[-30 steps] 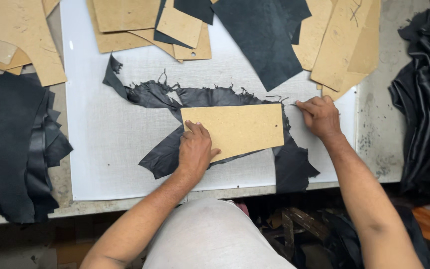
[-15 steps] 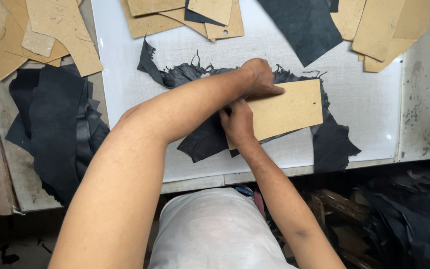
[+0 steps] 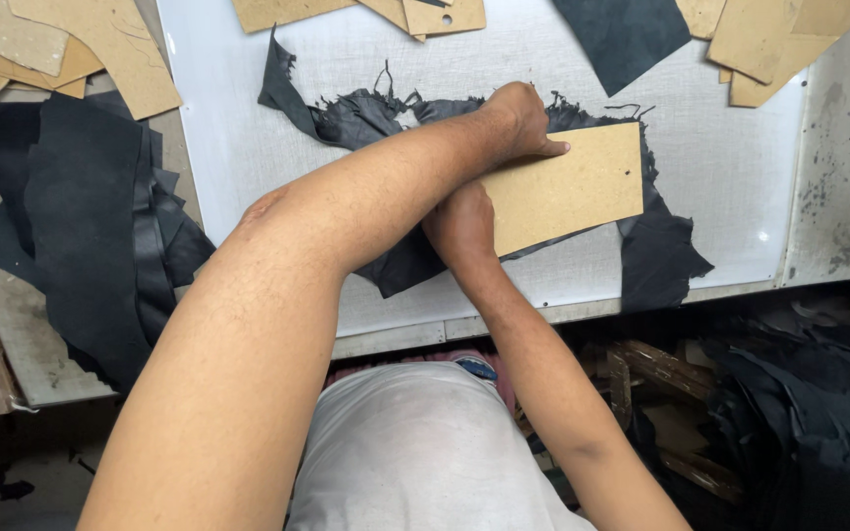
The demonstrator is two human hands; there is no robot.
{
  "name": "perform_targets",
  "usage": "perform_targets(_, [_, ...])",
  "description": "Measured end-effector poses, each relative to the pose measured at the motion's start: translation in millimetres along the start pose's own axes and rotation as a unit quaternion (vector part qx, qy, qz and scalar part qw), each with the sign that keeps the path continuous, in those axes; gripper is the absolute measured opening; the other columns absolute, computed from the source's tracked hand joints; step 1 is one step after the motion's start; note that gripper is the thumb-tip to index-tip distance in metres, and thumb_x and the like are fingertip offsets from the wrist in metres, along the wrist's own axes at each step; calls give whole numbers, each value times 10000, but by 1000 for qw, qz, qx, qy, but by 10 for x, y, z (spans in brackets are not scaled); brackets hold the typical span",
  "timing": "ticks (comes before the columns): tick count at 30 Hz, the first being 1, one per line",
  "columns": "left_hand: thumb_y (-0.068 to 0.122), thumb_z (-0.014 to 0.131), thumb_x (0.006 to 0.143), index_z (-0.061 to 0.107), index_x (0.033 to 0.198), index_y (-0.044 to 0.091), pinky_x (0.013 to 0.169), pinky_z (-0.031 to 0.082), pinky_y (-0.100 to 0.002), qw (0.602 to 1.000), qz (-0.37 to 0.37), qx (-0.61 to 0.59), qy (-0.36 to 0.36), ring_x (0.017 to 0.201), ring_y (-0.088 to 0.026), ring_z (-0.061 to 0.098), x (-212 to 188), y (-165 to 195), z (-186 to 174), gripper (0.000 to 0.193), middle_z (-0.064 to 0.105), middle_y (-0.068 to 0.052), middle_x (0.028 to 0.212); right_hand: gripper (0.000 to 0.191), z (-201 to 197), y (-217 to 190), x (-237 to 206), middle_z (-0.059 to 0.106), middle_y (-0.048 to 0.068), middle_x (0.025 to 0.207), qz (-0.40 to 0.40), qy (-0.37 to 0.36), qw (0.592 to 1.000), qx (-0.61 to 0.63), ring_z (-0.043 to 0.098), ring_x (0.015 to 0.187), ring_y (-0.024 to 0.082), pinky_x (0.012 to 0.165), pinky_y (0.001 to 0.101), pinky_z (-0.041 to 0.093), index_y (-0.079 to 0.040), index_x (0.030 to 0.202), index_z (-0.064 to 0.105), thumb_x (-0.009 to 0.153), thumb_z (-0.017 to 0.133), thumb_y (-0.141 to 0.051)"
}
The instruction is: The person places cardboard templates onto black leather pieces, traces the outlines with a pen, and cuts the leather using a utility knife. The cut leather pieces are stacked on the table while the process repeats with new templates and leather sections.
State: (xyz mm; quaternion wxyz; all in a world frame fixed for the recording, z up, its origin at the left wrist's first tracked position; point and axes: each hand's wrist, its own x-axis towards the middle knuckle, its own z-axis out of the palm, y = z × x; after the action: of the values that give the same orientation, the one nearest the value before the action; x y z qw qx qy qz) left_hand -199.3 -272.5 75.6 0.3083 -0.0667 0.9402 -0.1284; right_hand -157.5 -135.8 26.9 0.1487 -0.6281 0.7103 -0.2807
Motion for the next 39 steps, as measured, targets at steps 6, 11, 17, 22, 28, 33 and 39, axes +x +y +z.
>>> perform_targets(6, [264,558,1033,214,1590,488,615,622,-362,998,-37,-56,-20,936,-294,740,65,95,25,692,714,-111,1142,260,-360,69,-1273,606,129,813,-11,-12,999,-42,631,769,323,694,441,526,-28,1159,743,900,734,-39])
perform_targets(11, [271,579,1021,268,1574,493,620,624,-366,995,-59,-73,-28,863,-297,764,122,144,0,672,731,-123,1094,257,-670,302,-1344,673,79,915,-52,-55,997,-2,619,829,261,750,380,533,-51,1141,758,887,730,-15])
perform_targets(17, [295,662,968,296,1563,497,580,615,-362,991,-86,-95,-37,807,-284,762,253,213,83,728,736,-126,1072,243,-790,438,-839,695,40,1035,-263,-94,957,-78,609,952,224,803,346,530,-76,1124,760,886,713,-61])
perform_targets(22, [449,333,1121,500,1430,321,531,566,-409,984,-111,-139,-10,729,-323,720,389,220,146,374,730,-148,1003,319,-802,571,-784,677,-8,949,-294,-123,940,-120,546,841,202,765,320,519,-98,1156,785,848,708,-68])
perform_targets(28, [260,465,1090,263,1587,419,464,525,-357,994,-77,-76,-23,620,-267,707,304,238,67,560,711,-127,875,305,-1362,1419,-403,696,-32,921,-278,-188,928,-163,519,780,160,677,277,505,-142,1145,794,864,724,-48])
perform_targets(33, [142,660,968,123,1632,451,474,502,-314,996,-63,-29,-51,591,-185,678,116,237,-81,908,705,-44,835,361,-2178,2328,-151,716,-53,914,-252,-144,928,-231,533,777,176,680,287,534,-175,1105,816,804,736,7])
perform_targets(39, [120,644,981,122,1654,384,586,532,-346,996,-55,-57,-31,702,-187,683,41,254,-163,892,678,-15,846,238,-2599,2669,-199,692,-11,900,-188,-97,950,-231,539,787,201,704,315,535,-142,1044,808,843,764,-23])
